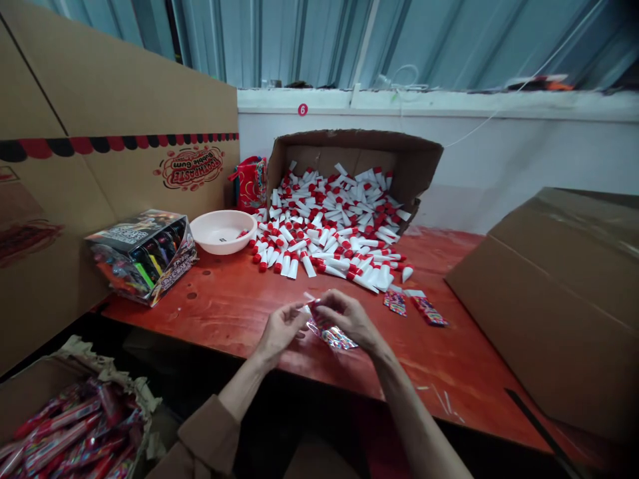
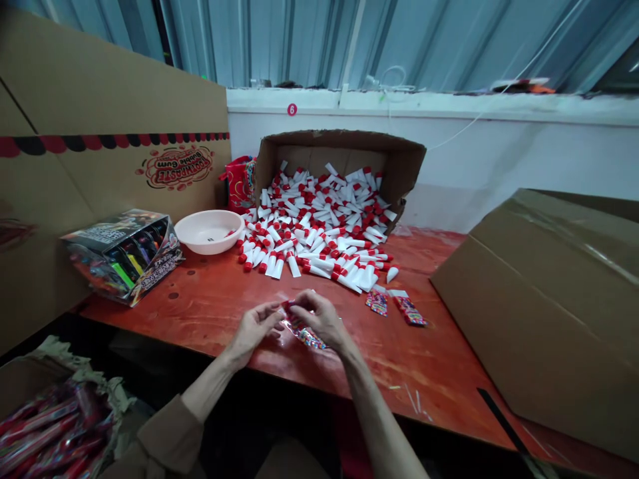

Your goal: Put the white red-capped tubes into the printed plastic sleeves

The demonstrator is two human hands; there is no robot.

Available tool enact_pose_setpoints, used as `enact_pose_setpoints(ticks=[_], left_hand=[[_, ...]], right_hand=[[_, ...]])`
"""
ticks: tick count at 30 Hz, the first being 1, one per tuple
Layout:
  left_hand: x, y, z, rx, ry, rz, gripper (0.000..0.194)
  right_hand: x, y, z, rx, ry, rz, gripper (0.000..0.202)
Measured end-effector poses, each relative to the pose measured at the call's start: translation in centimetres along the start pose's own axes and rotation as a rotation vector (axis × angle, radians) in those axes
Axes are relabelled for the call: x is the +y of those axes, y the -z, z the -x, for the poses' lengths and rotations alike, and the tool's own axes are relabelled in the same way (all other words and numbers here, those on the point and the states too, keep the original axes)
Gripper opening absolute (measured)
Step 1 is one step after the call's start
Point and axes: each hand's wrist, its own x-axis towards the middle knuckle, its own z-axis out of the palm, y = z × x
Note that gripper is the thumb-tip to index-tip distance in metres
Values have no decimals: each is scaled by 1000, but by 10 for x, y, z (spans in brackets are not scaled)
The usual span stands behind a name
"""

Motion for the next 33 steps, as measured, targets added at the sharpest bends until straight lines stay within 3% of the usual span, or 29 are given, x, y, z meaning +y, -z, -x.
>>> enact_pose_setpoints(ticks=[4, 7, 10, 15, 22, 26, 33], left_hand=[[-6, -13, -10, 145, -75, 141, 39], [-2, -7, -4, 201, -120, 224, 38], [2, 3, 4, 175, -97, 258, 40], [7, 17, 5, 135, -79, 267, 40], [7, 36, -10, 293, -91, 318, 46], [11, 45, -17, 312, -108, 380, 44], [16, 43, -17, 374, -168, 486, 39]], right_hand=[[-3, -34, 3, 25, 13, 19, 32], [5, -44, 0, 61, -10, -47, 36], [5, -52, -5, 10, -13, -77, 33], [-12, -59, -15, -11, 112, 233, 23], [-25, -70, -46, -126, 184, 409, 24], [-20, -80, -64, -170, 170, 308, 25], [-2, -91, -66, -78, 28, -42, 34]])
